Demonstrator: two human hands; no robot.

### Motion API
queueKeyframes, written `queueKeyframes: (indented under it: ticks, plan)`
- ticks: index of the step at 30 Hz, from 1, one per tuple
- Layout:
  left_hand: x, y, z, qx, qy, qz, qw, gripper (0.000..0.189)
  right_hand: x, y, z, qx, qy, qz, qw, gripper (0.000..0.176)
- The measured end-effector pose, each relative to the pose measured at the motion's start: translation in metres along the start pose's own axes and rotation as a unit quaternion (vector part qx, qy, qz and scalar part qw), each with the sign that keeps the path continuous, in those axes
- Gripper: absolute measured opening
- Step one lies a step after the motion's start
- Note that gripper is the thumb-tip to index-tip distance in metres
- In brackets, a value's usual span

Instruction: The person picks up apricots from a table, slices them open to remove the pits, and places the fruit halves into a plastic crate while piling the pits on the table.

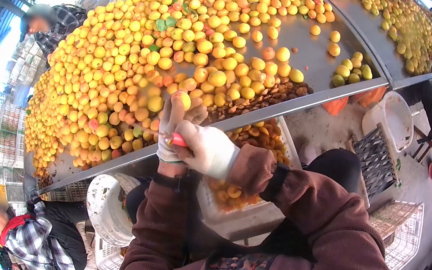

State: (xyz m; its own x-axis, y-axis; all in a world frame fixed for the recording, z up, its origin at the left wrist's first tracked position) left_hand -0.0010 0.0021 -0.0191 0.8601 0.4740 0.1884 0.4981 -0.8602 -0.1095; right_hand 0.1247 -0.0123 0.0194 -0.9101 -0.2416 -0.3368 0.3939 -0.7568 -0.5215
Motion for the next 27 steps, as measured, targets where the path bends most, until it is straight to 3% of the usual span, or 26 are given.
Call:
queueKeyframes:
  ticks: [1, 2, 3, 4, 5, 8, 13, 17, 20, 27]
  plan:
    - [0.004, 0.0, -0.01, 0.093, -0.059, 0.006, 0.994, 0.044, -0.005, -0.004, 0.006, -0.004, 0.0, 0.0, 1.0, 0.029]
    - [0.003, 0.004, -0.011, -0.174, 0.223, -0.018, 0.959, 0.046, -0.014, -0.008, 0.012, 0.048, -0.046, -0.042, 0.997, 0.032]
    - [0.001, 0.007, -0.021, -0.106, 0.191, -0.008, 0.976, 0.044, -0.021, -0.012, 0.016, 0.101, -0.091, -0.083, 0.987, 0.035]
    - [0.001, 0.004, -0.021, -0.129, 0.227, -0.019, 0.965, 0.045, -0.02, -0.01, 0.003, 0.123, -0.064, -0.078, 0.987, 0.04]
    - [0.002, 0.001, -0.022, -0.153, 0.262, -0.029, 0.952, 0.045, -0.023, -0.009, 0.003, 0.173, -0.121, -0.068, 0.975, 0.04]
    - [0.004, 0.003, -0.033, -0.132, 0.309, 0.034, 0.941, 0.047, -0.019, -0.009, -0.006, 0.146, -0.123, -0.08, 0.978, 0.04]
    - [-0.001, 0.004, -0.037, -0.133, 0.33, 0.022, 0.934, 0.049, -0.017, -0.009, -0.003, 0.134, -0.084, -0.04, 0.987, 0.037]
    - [-0.005, 0.005, -0.044, -0.151, 0.28, -0.004, 0.948, 0.052, -0.017, -0.007, -0.002, 0.118, -0.072, -0.032, 0.99, 0.035]
    - [-0.008, 0.004, -0.046, -0.107, 0.234, 0.015, 0.966, 0.058, -0.02, -0.008, 0.004, 0.137, -0.041, -0.034, 0.989, 0.034]
    - [-0.01, 0.001, -0.053, -0.045, 0.176, 0.009, 0.983, 0.05, -0.021, -0.007, 0.005, 0.126, 0.003, -0.045, 0.991, 0.032]
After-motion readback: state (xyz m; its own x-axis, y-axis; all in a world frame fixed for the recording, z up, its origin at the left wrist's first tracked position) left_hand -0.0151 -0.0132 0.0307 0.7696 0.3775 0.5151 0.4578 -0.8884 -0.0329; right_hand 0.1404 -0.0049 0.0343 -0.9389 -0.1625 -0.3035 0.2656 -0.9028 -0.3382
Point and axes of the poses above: each hand's wrist, its own y-axis away from the middle knuckle, its own x-axis out of the palm, z = x × y, the point moved 2 cm from there along -y, towards the middle knuckle, and after that the axes turned 14 degrees about -z, right-handed, at the moved point
